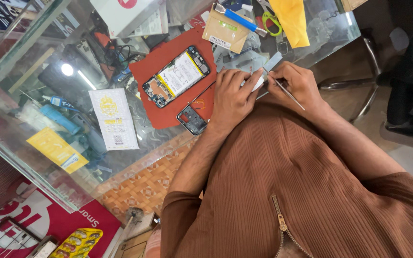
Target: The person applies adhesive tape to the edges of a disassembled smartphone, then aligns and presses the back cover onto the frame. They use a plastic pry tool to separate the back cover again, remove the tape, and reposition the cover. The person repeats alignment and pressing actions on the back cover throughout the clip.
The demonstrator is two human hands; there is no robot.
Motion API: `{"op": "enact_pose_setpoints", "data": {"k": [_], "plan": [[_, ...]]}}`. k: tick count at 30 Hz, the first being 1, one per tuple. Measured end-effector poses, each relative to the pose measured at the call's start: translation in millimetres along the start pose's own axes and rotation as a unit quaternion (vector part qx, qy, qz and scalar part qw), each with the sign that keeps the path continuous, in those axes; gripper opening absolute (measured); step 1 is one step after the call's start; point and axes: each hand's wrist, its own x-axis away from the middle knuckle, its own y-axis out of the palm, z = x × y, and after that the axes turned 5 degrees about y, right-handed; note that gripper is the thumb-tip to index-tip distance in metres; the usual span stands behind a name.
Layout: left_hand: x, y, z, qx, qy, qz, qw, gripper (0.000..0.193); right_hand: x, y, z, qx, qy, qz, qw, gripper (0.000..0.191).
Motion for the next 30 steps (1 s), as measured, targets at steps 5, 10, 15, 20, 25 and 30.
{"op": "enact_pose_setpoints", "data": {"k": [5,10,15,20,25,30], "plan": [[0.5,0.1,-1.0,0.003,0.005,0.003,1.0,0.048,-0.3,0.5,-1.3,-0.005,0.017,0.006,1.0,0.02],[0.2,-0.8,-1.8,0.001,0.006,0.001,1.0,0.048,3.4,0.2,0.4,0.001,0.013,0.01,1.0,0.019],[-0.8,-2.0,0.2,0.002,0.007,0.008,1.0,0.044,7.5,2.8,7.4,-0.008,0.005,0.013,1.0,0.02],[-2.2,-4.2,1.0,-0.001,0.013,0.019,1.0,0.039,9.9,4.4,16.0,-0.03,0.011,0.03,0.999,0.017],[-1.8,-6.0,1.4,0.005,0.013,0.01,1.0,0.038,10.0,6.7,16.7,-0.035,0.004,0.022,0.999,0.02],[-1.3,-6.3,2.6,0.007,0.009,0.01,1.0,0.038,6.7,6.3,9.3,-0.029,0.035,0.007,0.999,0.019]]}}
